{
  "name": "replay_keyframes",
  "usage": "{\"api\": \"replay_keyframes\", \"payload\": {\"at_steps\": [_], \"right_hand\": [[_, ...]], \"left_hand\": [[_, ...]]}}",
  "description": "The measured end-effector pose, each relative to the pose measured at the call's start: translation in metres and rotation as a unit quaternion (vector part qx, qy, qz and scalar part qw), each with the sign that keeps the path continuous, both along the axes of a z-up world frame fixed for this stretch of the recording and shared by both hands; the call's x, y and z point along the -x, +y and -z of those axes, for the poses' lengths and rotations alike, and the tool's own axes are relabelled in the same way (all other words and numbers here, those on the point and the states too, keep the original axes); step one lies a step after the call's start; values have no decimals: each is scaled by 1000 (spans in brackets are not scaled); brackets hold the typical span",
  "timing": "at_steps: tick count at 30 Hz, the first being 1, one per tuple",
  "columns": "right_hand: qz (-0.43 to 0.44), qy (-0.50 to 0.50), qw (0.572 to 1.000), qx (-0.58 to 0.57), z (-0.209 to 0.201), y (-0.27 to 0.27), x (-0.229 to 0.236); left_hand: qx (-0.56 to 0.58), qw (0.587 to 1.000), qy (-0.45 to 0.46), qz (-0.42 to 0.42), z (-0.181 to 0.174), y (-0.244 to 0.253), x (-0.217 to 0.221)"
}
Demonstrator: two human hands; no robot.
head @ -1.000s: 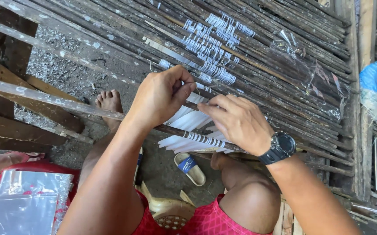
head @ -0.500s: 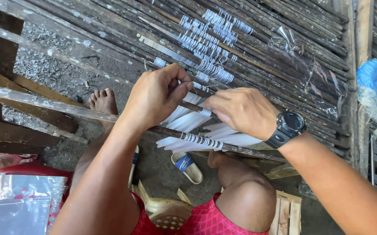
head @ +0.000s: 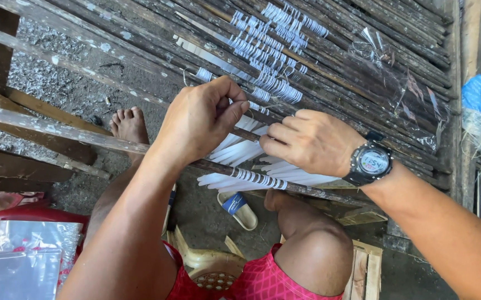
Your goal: Arranging and spacing out candle wicks on a wooden frame for production.
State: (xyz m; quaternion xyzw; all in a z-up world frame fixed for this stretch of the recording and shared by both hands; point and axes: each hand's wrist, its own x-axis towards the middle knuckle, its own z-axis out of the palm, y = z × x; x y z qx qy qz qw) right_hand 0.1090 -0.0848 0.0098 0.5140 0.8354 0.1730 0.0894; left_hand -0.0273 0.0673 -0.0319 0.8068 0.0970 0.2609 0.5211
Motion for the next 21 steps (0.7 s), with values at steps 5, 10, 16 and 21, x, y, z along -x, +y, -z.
{"api": "replay_keyframes", "payload": {"at_steps": [5,10,16,21], "right_hand": [[-42,-24,999,4,2,6,-3],[-25,31,999,2,0,7,-2],[-33,38,999,1,-4,6,-2],[-51,11,999,4,-2,9,-4]], "left_hand": [[-1,1000,-1,2,1,0,0],[-1,1000,3,-5,0,0,1],[0,1000,-19,1,3,2,0],[5,1000,-25,11,2,1,0]]}}
